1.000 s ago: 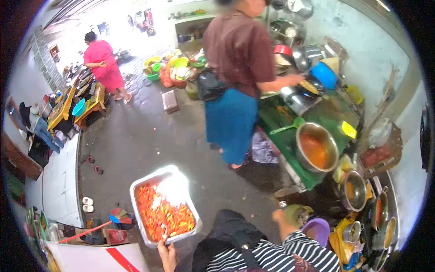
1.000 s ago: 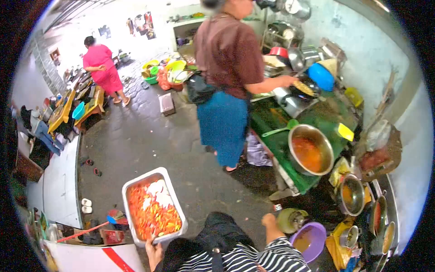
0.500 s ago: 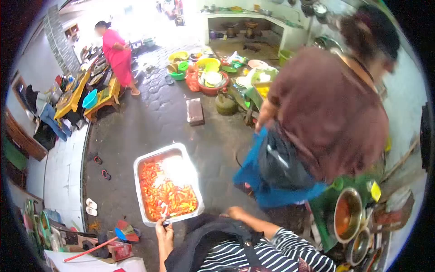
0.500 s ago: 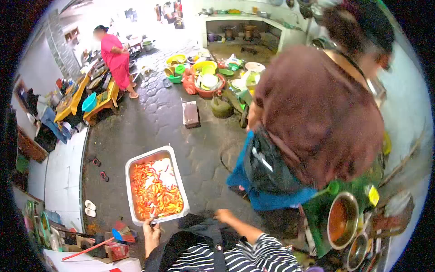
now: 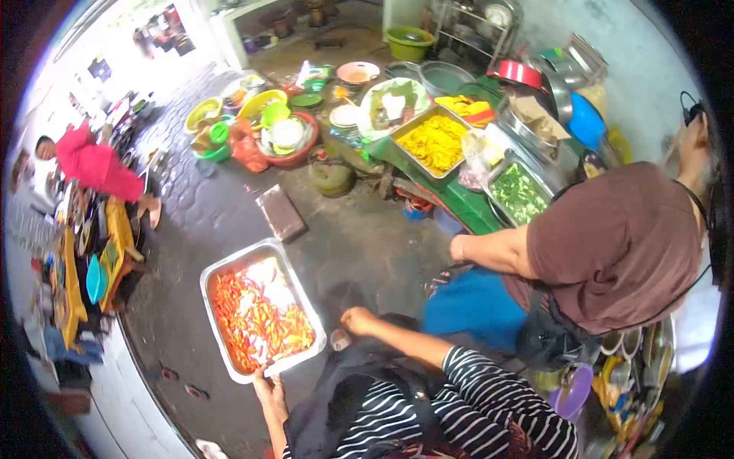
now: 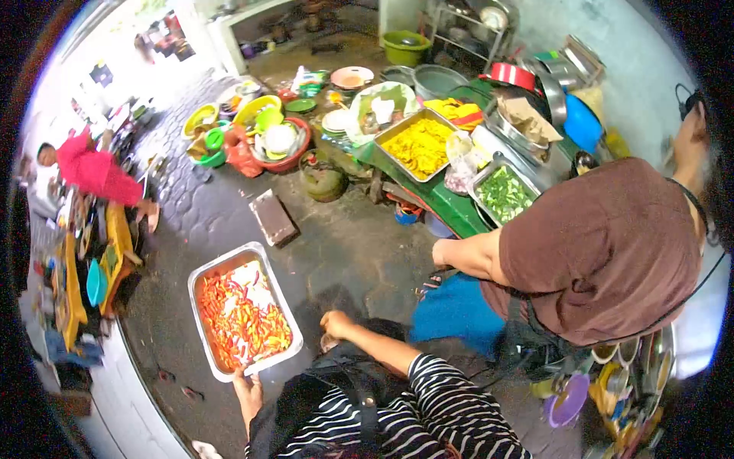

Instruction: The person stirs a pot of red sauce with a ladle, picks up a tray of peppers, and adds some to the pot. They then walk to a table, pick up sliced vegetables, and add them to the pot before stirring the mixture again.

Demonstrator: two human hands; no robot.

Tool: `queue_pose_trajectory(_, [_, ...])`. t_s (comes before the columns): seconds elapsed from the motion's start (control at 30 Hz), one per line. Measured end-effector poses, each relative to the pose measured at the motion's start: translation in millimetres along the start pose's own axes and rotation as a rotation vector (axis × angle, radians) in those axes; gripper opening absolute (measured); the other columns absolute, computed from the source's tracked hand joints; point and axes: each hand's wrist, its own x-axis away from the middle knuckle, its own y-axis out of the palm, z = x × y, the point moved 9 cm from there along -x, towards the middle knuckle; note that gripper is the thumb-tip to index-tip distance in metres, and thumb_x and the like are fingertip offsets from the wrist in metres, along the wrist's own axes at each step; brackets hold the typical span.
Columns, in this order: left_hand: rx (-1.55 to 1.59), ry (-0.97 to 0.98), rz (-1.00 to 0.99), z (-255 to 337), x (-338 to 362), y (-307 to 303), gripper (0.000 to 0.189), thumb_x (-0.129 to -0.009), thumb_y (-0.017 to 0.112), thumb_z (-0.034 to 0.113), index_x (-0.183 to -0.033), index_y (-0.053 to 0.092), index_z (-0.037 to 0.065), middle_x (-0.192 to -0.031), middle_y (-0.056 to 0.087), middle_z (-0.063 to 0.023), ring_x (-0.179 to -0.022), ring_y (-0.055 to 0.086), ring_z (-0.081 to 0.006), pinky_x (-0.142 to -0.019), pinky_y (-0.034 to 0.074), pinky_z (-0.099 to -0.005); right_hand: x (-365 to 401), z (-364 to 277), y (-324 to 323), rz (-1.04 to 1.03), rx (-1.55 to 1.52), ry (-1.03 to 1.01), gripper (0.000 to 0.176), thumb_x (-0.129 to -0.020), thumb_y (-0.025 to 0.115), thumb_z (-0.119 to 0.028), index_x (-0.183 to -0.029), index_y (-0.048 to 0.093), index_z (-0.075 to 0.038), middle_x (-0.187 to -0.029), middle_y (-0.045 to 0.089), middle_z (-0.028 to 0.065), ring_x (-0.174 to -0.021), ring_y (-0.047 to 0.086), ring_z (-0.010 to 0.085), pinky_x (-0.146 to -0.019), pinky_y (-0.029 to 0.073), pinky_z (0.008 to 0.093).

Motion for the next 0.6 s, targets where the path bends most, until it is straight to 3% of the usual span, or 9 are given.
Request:
queue_pose_trajectory(0.07, [0.072, -0.231, 0.017, 11.7, -50.8, 47.2, 0.020, -0.071, 0.054, 0.001, -0.090, 0.050, 0.002, -0.084, 0.053, -0.0065, -0.073, 0.051, -0.0129, -0.062, 0.043, -0.0213, -30.5, 11.6, -49.5, 0.164, -0.206, 0.066, 0.019, -0.066, 0.054, -0.010, -0.083, 0.063, -0.009, -0.083, 0.061, 0.0110, -0.077, 0.059, 0.0241, -0.071, 0.046, 0.0308])
queue_pose_trajectory(0.1, [0.030, -0.203, -0.018, 18.7, -71.2, 80.9, 0.019, -0.068, 0.054, 0.003, -0.087, 0.049, 0.003, -0.080, 0.055, -0.0057, -0.070, 0.056, -0.0155, -0.054, 0.049, -0.0242, -57.8, 45.2, -63.7, 0.237, -0.390, 0.135, 0.018, -0.067, 0.054, -0.008, -0.083, 0.063, -0.008, -0.079, 0.062, 0.0112, -0.070, 0.060, 0.0209, -0.065, 0.047, 0.0314])
queue_pose_trajectory(0.17, [0.002, -0.214, -0.077, 25.1, -101.5, 148.2, 0.020, -0.067, 0.054, 0.002, -0.087, 0.049, 0.003, -0.080, 0.056, -0.0057, -0.070, 0.056, -0.0157, -0.054, 0.049, -0.0244, -63.2, 43.1, -130.1, 0.330, -0.859, 0.168, 0.021, -0.069, 0.051, 0.003, -0.089, 0.059, -0.002, -0.066, 0.057, 0.0058, -0.054, 0.054, 0.0131, -0.046, 0.046, 0.0265])
queue_pose_trajectory(0.2, [-0.006, -0.218, -0.109, 25.6, -115.3, 185.4, 0.021, -0.067, 0.054, 0.002, -0.087, 0.049, 0.003, -0.080, 0.056, -0.0058, -0.070, 0.057, -0.0159, -0.054, 0.049, -0.0244, -82.6, 67.7, -153.8, 0.395, -0.939, 0.165, 0.023, -0.069, 0.050, 0.006, -0.090, 0.058, -0.001, -0.065, 0.055, 0.0044, -0.054, 0.053, 0.0135, -0.045, 0.045, 0.0244])
queue_pose_trajectory(0.3, [-0.030, -0.354, -0.233, -2.9, -171.5, 305.0, 0.022, -0.066, 0.054, 0.000, -0.087, 0.049, 0.003, -0.081, 0.056, -0.0062, -0.069, 0.057, -0.0166, -0.055, 0.050, -0.0250, -122.7, 106.8, -264.5, 0.706, -1.023, 0.283, 0.021, -0.072, 0.048, 0.005, -0.090, 0.057, -0.001, -0.070, 0.057, 0.0076, -0.054, 0.054, 0.0139, -0.046, 0.046, 0.0264])
queue_pose_trajectory(0.43, [-0.102, -0.461, -0.327, -39.2, -198.7, 409.5, 0.026, -0.066, 0.054, -0.001, -0.091, 0.049, 0.002, -0.083, 0.056, -0.0075, -0.071, 0.058, -0.0183, -0.055, 0.052, -0.0258, -140.6, 180.5, -340.9, 1.116, -0.956, 0.362, 0.018, -0.079, 0.044, -0.003, -0.090, 0.058, -0.002, -0.070, 0.058, 0.0098, -0.051, 0.054, 0.0154, -0.048, 0.046, 0.0272])
queue_pose_trajectory(0.53, [-0.145, -0.489, -0.421, -59.1, -200.4, 487.5, 0.025, -0.067, 0.054, -0.001, -0.092, 0.050, 0.002, -0.084, 0.056, -0.0071, -0.073, 0.058, -0.0180, -0.058, 0.052, -0.0254, -137.6, 196.6, -383.8, 1.248, -0.978, 0.357, 0.019, -0.077, 0.045, -0.002, -0.093, 0.054, -0.003, -0.065, 0.055, 0.0049, -0.046, 0.049, 0.0100, -0.038, 0.038, 0.0219])
queue_pose_trajectory(0.57, [-0.154, -0.512, -0.413, -63.9, -196.0, 504.7, 0.025, -0.068, 0.054, -0.001, -0.092, 0.050, 0.002, -0.085, 0.056, -0.0070, -0.073, 0.058, -0.0179, -0.058, 0.052, -0.0252, -132.6, 207.9, -386.2, 1.262, -1.054, 0.434, 0.015, -0.078, 0.047, -0.009, -0.087, 0.058, -0.002, -0.069, 0.058, 0.0098, -0.051, 0.054, 0.0166, -0.050, 0.046, 0.0275])
queue_pose_trajectory(0.6, [-0.157, -0.534, -0.408, -69.0, -194.0, 524.5, 0.025, -0.068, 0.054, -0.001, -0.092, 0.050, 0.002, -0.085, 0.056, -0.0068, -0.073, 0.057, -0.0178, -0.058, 0.052, -0.0250, -129.7, 217.1, -384.8, 1.286, -1.094, 0.434, 0.015, -0.078, 0.047, -0.009, -0.086, 0.058, -0.002, -0.069, 0.057, 0.0091, -0.052, 0.054, 0.0165, -0.049, 0.046, 0.0274])
